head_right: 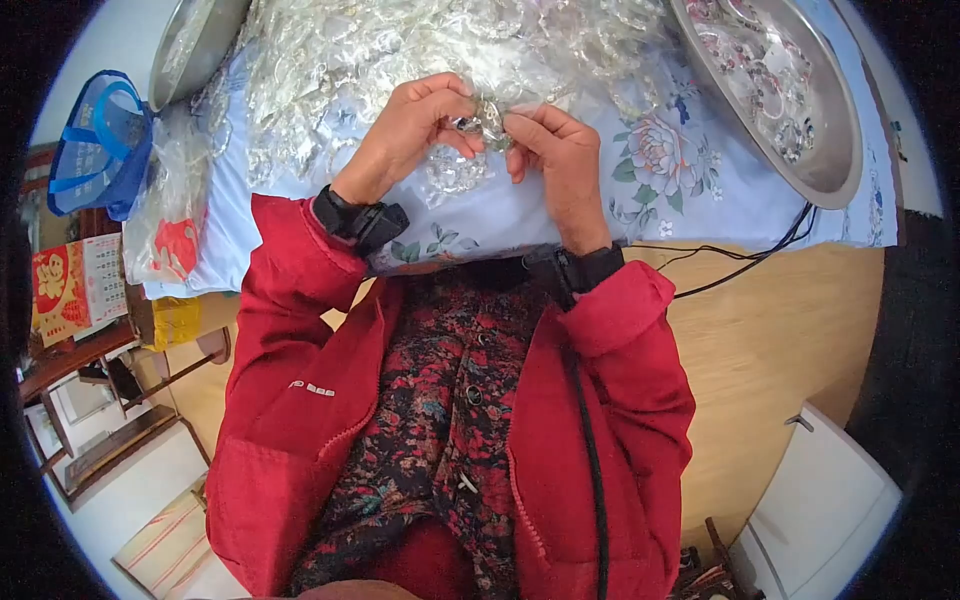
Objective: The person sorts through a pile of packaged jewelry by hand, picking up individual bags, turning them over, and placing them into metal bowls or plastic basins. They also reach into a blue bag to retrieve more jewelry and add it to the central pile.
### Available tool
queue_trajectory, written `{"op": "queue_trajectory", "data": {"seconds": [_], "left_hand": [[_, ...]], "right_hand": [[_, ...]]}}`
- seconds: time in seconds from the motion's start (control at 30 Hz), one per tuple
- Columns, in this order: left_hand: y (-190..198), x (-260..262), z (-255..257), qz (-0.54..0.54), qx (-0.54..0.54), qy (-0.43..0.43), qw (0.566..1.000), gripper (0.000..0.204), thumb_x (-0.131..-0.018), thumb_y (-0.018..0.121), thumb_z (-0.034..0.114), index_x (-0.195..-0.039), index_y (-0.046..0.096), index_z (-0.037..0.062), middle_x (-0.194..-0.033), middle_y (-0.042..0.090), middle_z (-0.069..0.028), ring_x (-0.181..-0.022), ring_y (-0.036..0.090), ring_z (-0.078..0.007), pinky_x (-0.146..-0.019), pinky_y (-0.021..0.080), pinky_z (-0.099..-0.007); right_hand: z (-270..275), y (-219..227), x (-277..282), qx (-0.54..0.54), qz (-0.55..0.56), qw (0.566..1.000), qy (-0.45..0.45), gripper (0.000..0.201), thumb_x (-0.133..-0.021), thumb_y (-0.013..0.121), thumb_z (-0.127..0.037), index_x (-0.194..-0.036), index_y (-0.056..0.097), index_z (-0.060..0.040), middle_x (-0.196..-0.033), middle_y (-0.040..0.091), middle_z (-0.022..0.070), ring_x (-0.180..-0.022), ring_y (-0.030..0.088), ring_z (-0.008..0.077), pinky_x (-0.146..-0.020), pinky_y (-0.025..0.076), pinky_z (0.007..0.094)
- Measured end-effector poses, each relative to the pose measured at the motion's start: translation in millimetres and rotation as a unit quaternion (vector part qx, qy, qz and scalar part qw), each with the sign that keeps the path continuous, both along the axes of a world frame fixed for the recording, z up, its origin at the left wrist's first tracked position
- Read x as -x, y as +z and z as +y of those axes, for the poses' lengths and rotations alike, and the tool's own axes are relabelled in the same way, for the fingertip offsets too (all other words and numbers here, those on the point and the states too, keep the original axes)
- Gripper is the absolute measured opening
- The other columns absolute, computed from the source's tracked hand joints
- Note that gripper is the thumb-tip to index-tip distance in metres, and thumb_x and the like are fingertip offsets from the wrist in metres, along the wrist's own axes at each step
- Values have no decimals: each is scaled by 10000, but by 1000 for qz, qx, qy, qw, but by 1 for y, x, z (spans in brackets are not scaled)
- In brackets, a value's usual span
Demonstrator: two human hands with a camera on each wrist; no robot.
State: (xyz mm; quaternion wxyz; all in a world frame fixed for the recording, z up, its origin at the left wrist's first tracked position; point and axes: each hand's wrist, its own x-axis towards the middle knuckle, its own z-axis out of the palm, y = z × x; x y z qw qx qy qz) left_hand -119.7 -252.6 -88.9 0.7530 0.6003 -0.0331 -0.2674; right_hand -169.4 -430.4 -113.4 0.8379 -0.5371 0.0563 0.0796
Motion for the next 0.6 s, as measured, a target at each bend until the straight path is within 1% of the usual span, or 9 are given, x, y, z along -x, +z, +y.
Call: {"op": "queue_trajectory", "data": {"seconds": [0.17, 0.3, 0.37, 0.5, 0.6], "left_hand": [[-3, 0, 1, -7, 8, -9, 1000, 102, -838, 530, 69, -897, 559, -9, -787, 597, -90, -625, 635, -198, -565, 551, -289], [-1, 2, 0, -10, 6, 3, 1000, 113, -842, 532, 77, -910, 559, -9, -787, 597, -87, -618, 630, -188, -555, 539, -284], [0, 2, -1, -11, 4, -2, 1000, 133, -847, 534, 88, -934, 557, -10, -790, 598, -85, -623, 629, -182, -567, 531, -275], [0, 2, -1, -9, 16, -21, 1000, 169, -857, 534, 110, -970, 552, -14, -797, 602, -80, -640, 628, -171, -588, 520, -264], [-3, 0, 1, -5, 33, -35, 999, 193, -863, 535, 126, -992, 549, -17, -802, 605, -78, -656, 627, -165, -603, 515, -260]], "right_hand": [[1, 2, -1, 7, 1, 1000, 1, 168, -837, 597, -89, -940, 605, 45, -668, 566, 36, -509, 510, 100, -470, 397, 223], [0, 0, -1, 8, -3, 1000, 3, 165, -828, 603, -74, -943, 605, 45, -654, 561, 33, -502, 505, 99, -462, 389, 222], [1, -1, -1, 8, -5, 1000, 5, 165, -825, 604, -69, -944, 605, 45, -648, 558, 32, -499, 503, 99, -459, 386, 221], [2, -2, 0, 8, -12, 1000, -7, 160, -815, 604, -49, -946, 602, 42, -638, 555, 31, -489, 494, 98, -449, 374, 218], [4, -1, 1, 14, -5, 999, -42, 144, -807, 599, -40, -933, 599, 29, -625, 543, 18, -466, 459, 85, -432, 346, 212]]}}
